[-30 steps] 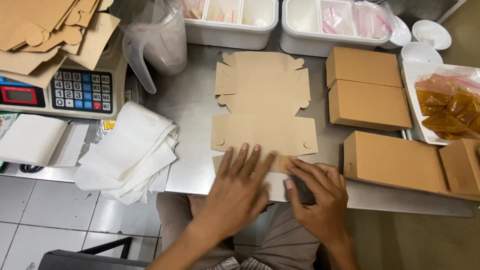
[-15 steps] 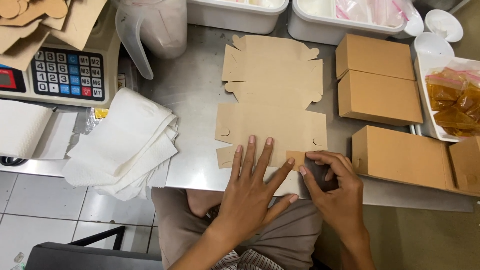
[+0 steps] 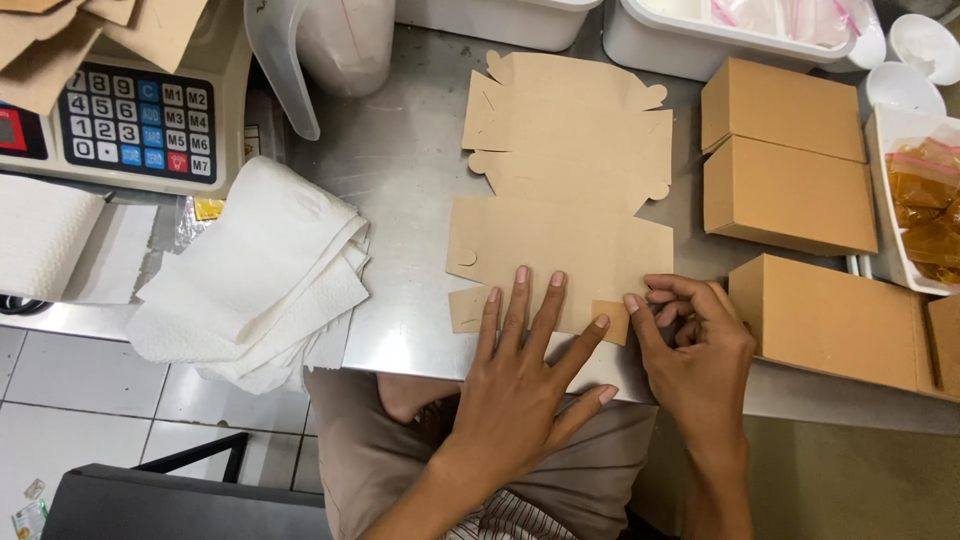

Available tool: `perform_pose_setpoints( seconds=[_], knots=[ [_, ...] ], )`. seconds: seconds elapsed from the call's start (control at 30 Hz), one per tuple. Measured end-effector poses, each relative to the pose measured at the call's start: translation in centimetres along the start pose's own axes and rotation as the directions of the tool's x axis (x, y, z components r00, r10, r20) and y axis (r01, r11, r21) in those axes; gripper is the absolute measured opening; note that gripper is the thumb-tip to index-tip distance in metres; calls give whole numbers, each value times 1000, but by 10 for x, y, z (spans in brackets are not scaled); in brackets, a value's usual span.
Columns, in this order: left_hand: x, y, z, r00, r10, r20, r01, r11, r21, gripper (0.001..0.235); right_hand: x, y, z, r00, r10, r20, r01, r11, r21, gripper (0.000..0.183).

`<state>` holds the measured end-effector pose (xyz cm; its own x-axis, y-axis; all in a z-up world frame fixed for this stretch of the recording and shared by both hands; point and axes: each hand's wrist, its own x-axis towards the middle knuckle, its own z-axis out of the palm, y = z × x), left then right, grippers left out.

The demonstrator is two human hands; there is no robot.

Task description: The person folds flat cardboard pieces into box shapes by hand on a metal table. They fold the side flaps and tuck the tabs into slots to form the box structure, occasionally stacking completed boxes to the side.

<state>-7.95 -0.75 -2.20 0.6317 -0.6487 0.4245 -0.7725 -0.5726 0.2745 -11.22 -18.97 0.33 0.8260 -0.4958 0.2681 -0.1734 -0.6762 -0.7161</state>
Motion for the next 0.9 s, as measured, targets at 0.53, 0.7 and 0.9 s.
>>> perform_pose_setpoints(
  seconds=[0.53, 0.7, 0.9],
  knots=[
    [1, 3, -2, 1000, -4, -7, 4, 1000, 28, 67, -7, 4, -19, 979, -28, 203, -3, 988, 153, 40],
    [2, 2, -2, 1000, 0, 5, 0, 1000, 14, 67, -7, 8, -14, 985, -4, 170, -27, 983, 179, 39],
    [1, 3, 0, 1000, -7, 18, 5, 997, 74, 71, -1, 5, -9, 993, 21, 118, -36, 992, 121, 32]
  ],
)
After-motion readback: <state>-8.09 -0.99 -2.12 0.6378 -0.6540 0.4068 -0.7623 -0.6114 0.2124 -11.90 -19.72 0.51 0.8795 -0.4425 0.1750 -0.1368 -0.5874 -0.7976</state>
